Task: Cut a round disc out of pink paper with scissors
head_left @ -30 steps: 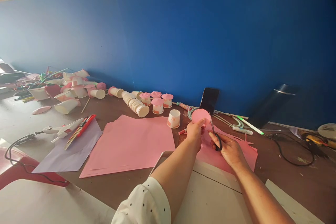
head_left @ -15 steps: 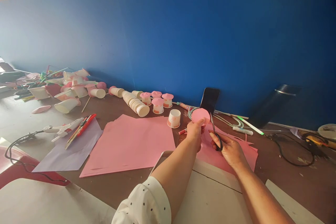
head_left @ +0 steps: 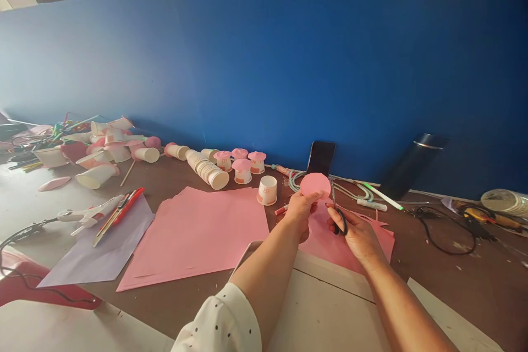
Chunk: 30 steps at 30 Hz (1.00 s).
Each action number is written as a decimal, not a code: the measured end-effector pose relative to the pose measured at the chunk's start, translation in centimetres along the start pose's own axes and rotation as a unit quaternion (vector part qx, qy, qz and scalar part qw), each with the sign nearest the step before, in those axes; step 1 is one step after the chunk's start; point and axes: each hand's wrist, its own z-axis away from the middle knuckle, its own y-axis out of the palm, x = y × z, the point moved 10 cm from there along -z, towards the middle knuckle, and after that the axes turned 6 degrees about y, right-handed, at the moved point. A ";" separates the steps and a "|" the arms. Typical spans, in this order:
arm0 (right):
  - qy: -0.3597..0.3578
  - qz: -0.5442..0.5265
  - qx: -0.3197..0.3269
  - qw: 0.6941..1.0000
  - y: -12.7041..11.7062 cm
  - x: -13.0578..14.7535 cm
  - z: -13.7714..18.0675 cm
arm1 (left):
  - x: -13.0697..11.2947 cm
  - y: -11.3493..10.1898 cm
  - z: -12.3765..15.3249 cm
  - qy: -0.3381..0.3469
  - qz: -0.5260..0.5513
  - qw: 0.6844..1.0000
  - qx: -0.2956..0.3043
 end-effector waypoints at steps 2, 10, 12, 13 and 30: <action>-0.003 0.001 0.006 1.000 0.2 0.1 0.0 | 0.1 0.0 -0.1 0.000 -0.008 1.000 0.006; 0.004 -0.031 0.009 0.999 0.3 -0.3 0.0 | -1.0 -0.2 0.1 0.008 -0.012 0.999 0.040; 0.006 -0.034 0.015 0.999 0.4 -0.2 0.1 | -1.4 -0.4 0.3 0.009 -0.027 0.999 0.042; 0.005 -0.034 0.020 0.999 0.5 -0.2 0.1 | -1.5 -0.4 0.3 0.008 -0.036 0.998 0.045; 0.019 -0.084 0.054 0.995 1.4 -0.1 0.5 | -1.6 -1.4 -0.3 0.020 -0.029 0.999 0.022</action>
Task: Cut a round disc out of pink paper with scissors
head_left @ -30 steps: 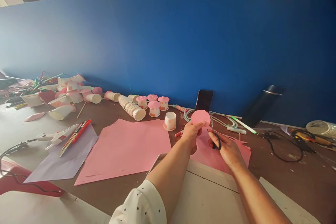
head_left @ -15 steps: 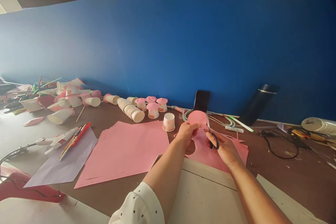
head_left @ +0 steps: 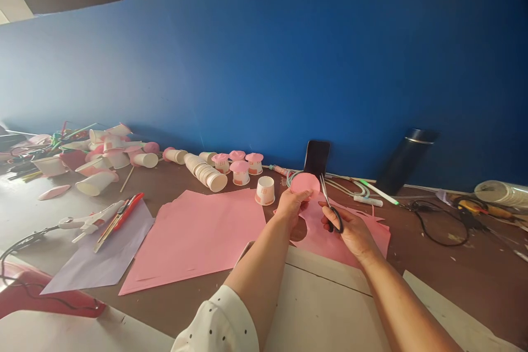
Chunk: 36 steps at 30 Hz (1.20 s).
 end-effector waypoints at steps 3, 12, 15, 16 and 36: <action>-0.004 -0.001 0.001 1.000 0.0 0.1 0.0 | -0.1 0.2 0.1 0.003 -0.015 1.000 0.017; -0.007 0.012 0.003 1.000 0.1 0.2 0.0 | -0.1 0.1 0.2 -0.008 0.013 1.000 0.009; 0.000 0.003 0.012 1.000 0.3 0.0 0.0 | -0.2 0.0 0.2 -0.009 0.027 1.000 -0.001; 0.000 0.001 0.015 1.000 0.3 -0.1 0.0 | -0.2 0.0 0.2 -0.010 0.030 0.999 -0.003; -0.026 0.033 0.007 0.999 0.0 0.2 -0.1 | -0.1 0.8 0.7 -0.037 -0.024 0.997 0.066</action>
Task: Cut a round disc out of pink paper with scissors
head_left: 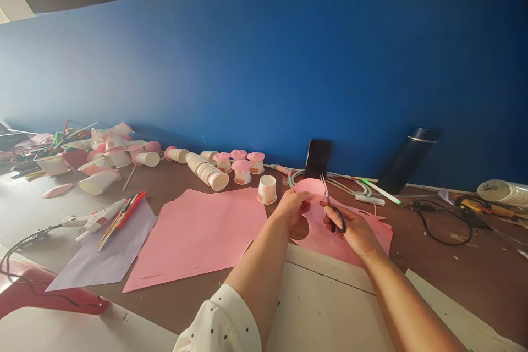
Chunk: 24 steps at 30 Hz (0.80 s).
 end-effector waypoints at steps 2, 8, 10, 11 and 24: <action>-0.002 0.000 0.001 1.000 0.0 0.0 0.0 | -0.1 -0.1 0.0 0.004 0.002 1.000 -0.003; 0.005 0.000 0.000 1.000 0.1 0.2 0.0 | -0.3 -1.1 -0.3 0.013 0.014 0.998 -0.064; 0.006 -0.004 0.004 1.000 0.3 0.3 0.1 | -0.4 -1.2 -0.4 0.017 0.031 0.996 -0.076; 0.006 -0.006 0.006 1.000 0.3 0.3 0.1 | -0.4 -1.2 -0.4 0.020 0.041 0.996 -0.080; 0.012 -0.002 -0.003 1.000 0.1 0.2 0.1 | -0.1 -1.3 -0.9 0.027 0.070 0.995 -0.062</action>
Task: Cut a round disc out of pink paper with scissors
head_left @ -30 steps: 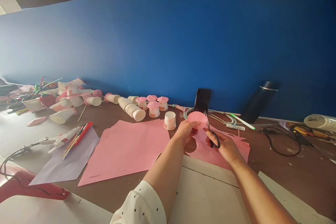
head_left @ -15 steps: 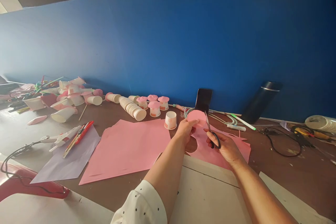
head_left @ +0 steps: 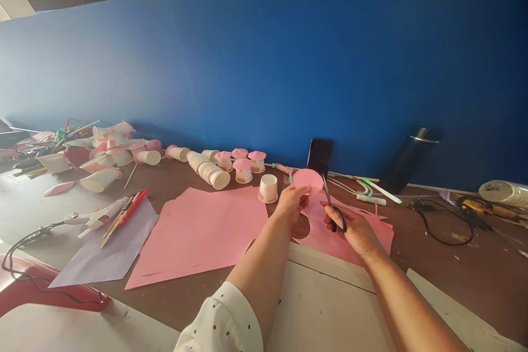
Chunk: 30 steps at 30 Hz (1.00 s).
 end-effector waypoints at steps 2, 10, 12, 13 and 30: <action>-0.002 0.002 0.000 1.000 0.0 0.0 0.0 | 0.0 0.1 0.0 0.001 -0.003 1.000 0.004; -0.004 -0.002 -0.018 1.000 -0.1 0.4 0.2 | 0.1 0.0 0.1 0.006 -0.014 1.000 0.002; -0.006 0.002 -0.022 1.000 -0.1 0.7 0.2 | 0.1 0.1 0.1 0.006 -0.017 1.000 0.006; -0.008 0.003 -0.022 1.000 -0.1 0.8 0.2 | 0.2 0.1 0.0 0.006 -0.018 1.000 0.009; -0.001 0.011 -0.029 1.000 -0.4 0.4 0.2 | 0.3 0.2 0.0 0.005 -0.024 1.000 0.011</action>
